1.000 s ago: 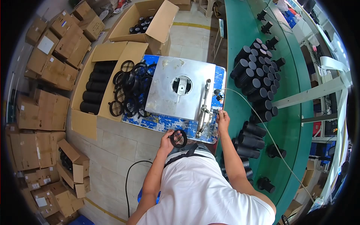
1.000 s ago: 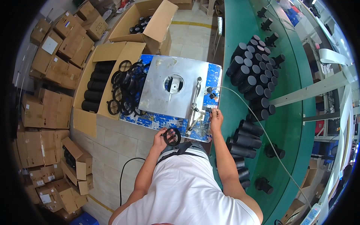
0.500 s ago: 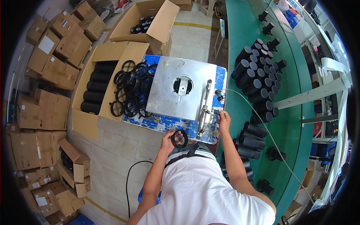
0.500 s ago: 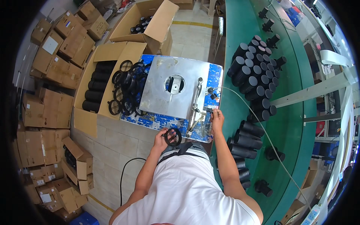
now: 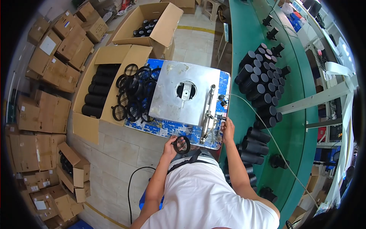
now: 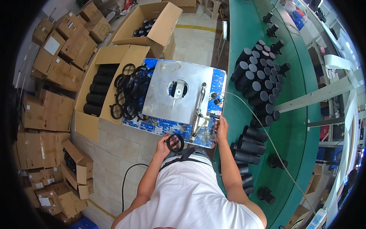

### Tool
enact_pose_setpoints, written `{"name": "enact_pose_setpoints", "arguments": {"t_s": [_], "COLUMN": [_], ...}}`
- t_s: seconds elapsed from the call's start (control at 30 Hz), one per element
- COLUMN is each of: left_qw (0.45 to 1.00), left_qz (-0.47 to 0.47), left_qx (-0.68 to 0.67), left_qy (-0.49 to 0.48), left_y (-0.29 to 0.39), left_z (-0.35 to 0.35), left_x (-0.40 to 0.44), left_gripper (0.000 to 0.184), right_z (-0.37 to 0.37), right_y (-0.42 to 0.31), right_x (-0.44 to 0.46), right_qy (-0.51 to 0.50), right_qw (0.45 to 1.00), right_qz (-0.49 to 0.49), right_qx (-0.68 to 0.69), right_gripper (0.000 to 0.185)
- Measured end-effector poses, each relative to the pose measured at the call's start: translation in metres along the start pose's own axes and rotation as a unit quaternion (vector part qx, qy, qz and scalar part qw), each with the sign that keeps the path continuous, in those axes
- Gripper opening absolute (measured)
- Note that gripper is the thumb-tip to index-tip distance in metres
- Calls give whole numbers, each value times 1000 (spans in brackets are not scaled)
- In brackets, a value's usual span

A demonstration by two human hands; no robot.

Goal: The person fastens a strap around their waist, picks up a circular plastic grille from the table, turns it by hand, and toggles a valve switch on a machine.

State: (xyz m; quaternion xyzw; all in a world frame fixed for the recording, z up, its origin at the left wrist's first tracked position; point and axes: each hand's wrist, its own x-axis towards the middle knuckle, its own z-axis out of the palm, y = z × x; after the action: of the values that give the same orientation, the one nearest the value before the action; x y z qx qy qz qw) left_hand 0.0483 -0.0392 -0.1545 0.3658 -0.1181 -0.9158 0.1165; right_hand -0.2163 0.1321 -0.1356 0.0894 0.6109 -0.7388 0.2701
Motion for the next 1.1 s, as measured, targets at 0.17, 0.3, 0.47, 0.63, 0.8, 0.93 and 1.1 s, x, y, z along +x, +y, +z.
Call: {"name": "enact_pose_setpoints", "arguments": {"t_s": [0.17, 0.3, 0.47, 0.63, 0.8, 0.93, 1.1], "left_qw": [1000, 1000, 1000, 1000, 1000, 1000, 1000], "left_qz": [-2, -5, -3, -1, 11, 11, 9], "left_qx": [-10, -3, -5, -7, -15, -14, 0], "left_qy": [-10, -8, -3, -5, -3, -4, 3], "left_y": [-1, -1, -1, 1, 2, 3, 2], "left_z": [-5, -2, -2, 0, 0, 0, 1], "left_x": [3, 2, 3, 4, 1, 2, 3], "left_gripper": [11, 11, 11, 11, 10, 10, 10], "right_z": [-6, -8, -15, -3, 20, 25, 22], "right_y": [-3, -3, 1, -5, -11, -19, -15], "right_x": [0, 3, 19, 45, 87, 86, 93], "right_qy": [13, 33, 97, 129, 140, 150, 157], "right_qw": [1000, 999, 983, 955, 944, 944, 939], "right_qz": [3, -5, 62, 128, 150, 149, 157], "right_qx": [3, 11, 145, 232, 257, 252, 262], "right_gripper": [27, 35, 50, 59, 65, 61, 56]}}
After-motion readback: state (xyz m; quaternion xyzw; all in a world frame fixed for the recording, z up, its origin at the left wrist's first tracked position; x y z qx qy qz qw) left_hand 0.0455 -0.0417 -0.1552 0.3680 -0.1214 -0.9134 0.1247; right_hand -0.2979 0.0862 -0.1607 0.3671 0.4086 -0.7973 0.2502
